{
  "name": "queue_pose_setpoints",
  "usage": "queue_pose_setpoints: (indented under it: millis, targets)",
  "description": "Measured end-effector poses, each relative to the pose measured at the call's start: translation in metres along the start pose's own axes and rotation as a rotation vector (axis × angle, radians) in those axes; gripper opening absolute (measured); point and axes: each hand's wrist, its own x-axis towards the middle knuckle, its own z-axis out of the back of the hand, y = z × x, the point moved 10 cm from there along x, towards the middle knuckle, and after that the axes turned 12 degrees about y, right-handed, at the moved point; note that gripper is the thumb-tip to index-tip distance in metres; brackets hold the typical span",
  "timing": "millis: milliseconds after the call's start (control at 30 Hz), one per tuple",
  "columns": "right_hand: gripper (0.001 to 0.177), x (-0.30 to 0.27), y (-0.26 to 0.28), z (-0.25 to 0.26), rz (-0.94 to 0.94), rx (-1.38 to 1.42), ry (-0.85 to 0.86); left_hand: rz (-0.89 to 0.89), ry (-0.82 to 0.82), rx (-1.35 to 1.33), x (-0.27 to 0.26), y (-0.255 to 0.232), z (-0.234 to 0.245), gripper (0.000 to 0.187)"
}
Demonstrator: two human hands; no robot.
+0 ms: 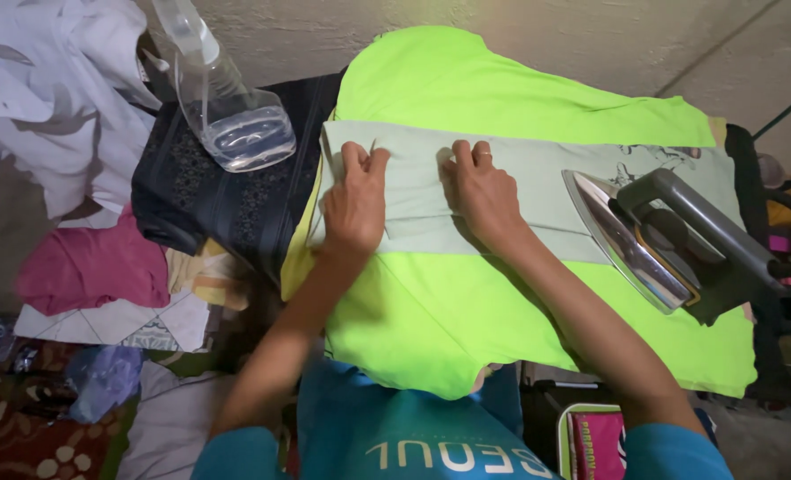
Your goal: Iron several t-shirts on a flat surface using a hand iron.
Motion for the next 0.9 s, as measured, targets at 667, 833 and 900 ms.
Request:
queue_pose_setpoints:
  millis: [667,833,900]
  targets:
    - [0.058,-0.086,-0.159,0.146,-0.592,-0.193,0.240,-0.280,-0.214,-0.338,-0.047,0.015,0.040,0.069]
    - [0.055,-0.040,-0.080,0.139,-0.328,-0.297,0.164,-0.069,-0.198,-0.542,-0.053,0.045,0.023,0.071]
    - [0.054,-0.016,-0.018,0.121,-0.234,-0.256,0.223,-0.064,-0.233,-0.594,-0.058,0.052,0.020,0.067]
